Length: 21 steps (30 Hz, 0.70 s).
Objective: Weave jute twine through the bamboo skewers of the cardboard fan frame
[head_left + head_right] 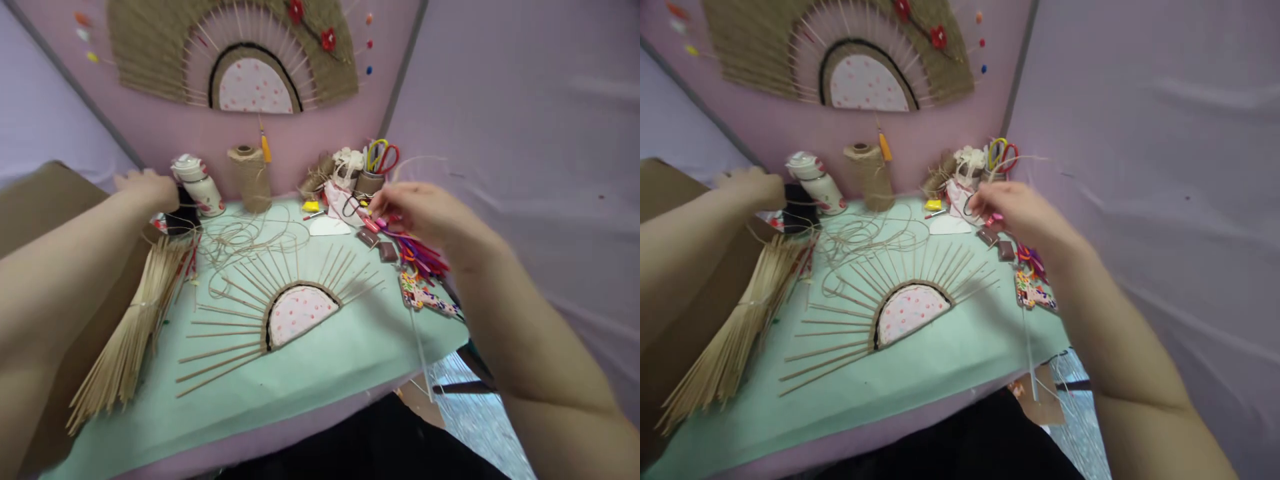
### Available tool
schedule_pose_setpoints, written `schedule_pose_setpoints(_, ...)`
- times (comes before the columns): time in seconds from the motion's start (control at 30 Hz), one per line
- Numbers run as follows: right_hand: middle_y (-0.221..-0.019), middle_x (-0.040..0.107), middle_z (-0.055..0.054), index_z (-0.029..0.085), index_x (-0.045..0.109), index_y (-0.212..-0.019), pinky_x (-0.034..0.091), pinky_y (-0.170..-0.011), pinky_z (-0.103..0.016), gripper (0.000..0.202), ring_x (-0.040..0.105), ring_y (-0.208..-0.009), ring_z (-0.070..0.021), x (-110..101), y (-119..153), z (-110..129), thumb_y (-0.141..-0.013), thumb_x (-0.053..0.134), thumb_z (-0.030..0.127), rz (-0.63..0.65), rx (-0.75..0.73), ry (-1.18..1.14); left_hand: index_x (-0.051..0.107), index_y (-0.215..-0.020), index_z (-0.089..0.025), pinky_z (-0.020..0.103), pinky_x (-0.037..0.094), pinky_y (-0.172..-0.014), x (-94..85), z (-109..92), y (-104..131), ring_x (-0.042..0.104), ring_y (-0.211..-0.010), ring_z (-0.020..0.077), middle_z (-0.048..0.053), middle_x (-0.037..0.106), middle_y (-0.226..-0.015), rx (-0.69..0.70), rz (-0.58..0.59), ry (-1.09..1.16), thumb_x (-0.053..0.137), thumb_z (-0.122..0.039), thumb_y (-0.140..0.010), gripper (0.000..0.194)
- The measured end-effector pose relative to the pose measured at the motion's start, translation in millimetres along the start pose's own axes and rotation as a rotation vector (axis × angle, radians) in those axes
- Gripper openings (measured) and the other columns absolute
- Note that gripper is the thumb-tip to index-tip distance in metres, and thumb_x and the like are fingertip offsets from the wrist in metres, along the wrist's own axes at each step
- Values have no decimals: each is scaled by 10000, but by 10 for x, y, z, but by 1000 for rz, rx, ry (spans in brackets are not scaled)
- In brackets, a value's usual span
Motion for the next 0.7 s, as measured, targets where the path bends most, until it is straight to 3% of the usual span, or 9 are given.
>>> schedule_pose_setpoints(0.03, -710, 623, -4, 147, 661, -755, 333, -524, -220, 276, 473, -547, -69, 234, 134, -85, -914, 490, 294, 48, 3, 100, 610, -1125, 32, 684, 218, -1029, 23, -272, 158, 302, -1339, 505, 296, 474, -1363, 57, -8, -126, 613, -241, -786, 436)
schedule_pose_setpoints(0.07, -718, 635, -11, 149, 667, -749, 350, -546, -223, 286, 487, -571, -81, 445, 257, -171, -915, 492, 303, 84, -7, 179, 588, -1161, 56, 660, 251, -1024, 167, -640, 379, 352, -1305, 489, 309, 482, -1349, 211, 90, -155, 589, -298, -820, 491)
schedule_pose_setpoints(0.13, -742, 654, -25, 151, 673, -759, 394, -638, -235, 301, 542, -666, -112, 833, 484, -357, -929, 464, 285, 160, -40, 291, 686, -1034, -61, 469, 397, -991, 424, -1201, 924, 578, -1108, 323, 165, 669, -1142, 362, 250, -63, 470, -431, -894, 450)
schedule_pose_setpoints(0.2, -763, 663, -37, 151, 665, -782, 401, -684, -252, 315, 571, -714, -137, 1125, 688, -554, -946, 425, 272, 193, -50, 361, 729, -920, -142, 352, 425, -958, 801, -1696, 1610, 634, -1002, 246, 92, 724, -1005, 501, 591, 289, 370, -518, -918, 520)
schedule_pose_setpoints(0.27, -796, 673, -58, 149, 659, -818, 395, -682, -261, 290, 580, -729, -153, 1330, 866, -727, -944, 417, 247, 188, -46, 426, 735, -802, -181, 312, 451, -901, 1073, -1974, 2165, 652, -940, 228, 62, 737, -899, 506, 833, 619, 355, -550, -904, 539)
schedule_pose_setpoints(0.37, -845, 681, -83, 156, 658, -827, 388, -699, -282, 273, 592, -772, -180, 1550, 1067, -913, -942, 421, 230, 205, -32, 478, 718, -833, -182, 301, 481, -815, 1395, -1996, 2503, 648, -893, 215, 58, 731, -892, 228, 951, 1016, 600, -488, -790, 331)
schedule_pose_setpoints(0.5, -814, 666, -81, 172, 656, -820, 395, -708, -315, 283, 582, -772, -202, 1597, 1158, -1035, -955, 424, 260, 210, -17, 407, 673, -810, -151, 267, 486, -781, 1588, -1996, 2607, 632, -800, 145, 59, 693, -862, -120, 1016, 1435, 688, -346, -761, 202)
schedule_pose_setpoints(0.6, -913, 640, -77, 189, 663, -896, 422, -764, -330, 213, 576, -825, -198, 1467, 1177, -1052, -940, 470, 267, 205, -45, 274, 665, -882, -168, 217, 453, -615, 1515, -2100, 2566, 546, -608, 82, 14, 641, -784, -109, 996, 1532, 672, -328, -791, 185)
schedule_pose_setpoints(0.7, -1127, 561, -78, 232, 628, -1150, 442, -819, -329, 319, 556, -866, -174, 1150, 1212, -1095, -849, 636, 339, 110, -34, 95, 677, -970, -219, 226, 439, -589, 1326, -2140, 2454, 530, -593, 96, 0, 641, -766, 138, 797, 1320, 608, -359, -847, 199)
Point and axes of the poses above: each hand's wrist, its own y-axis away from the middle knuckle, its own x-axis out of the palm, z = x × y, the point moved 10 cm from there along -y, towards the middle knuckle
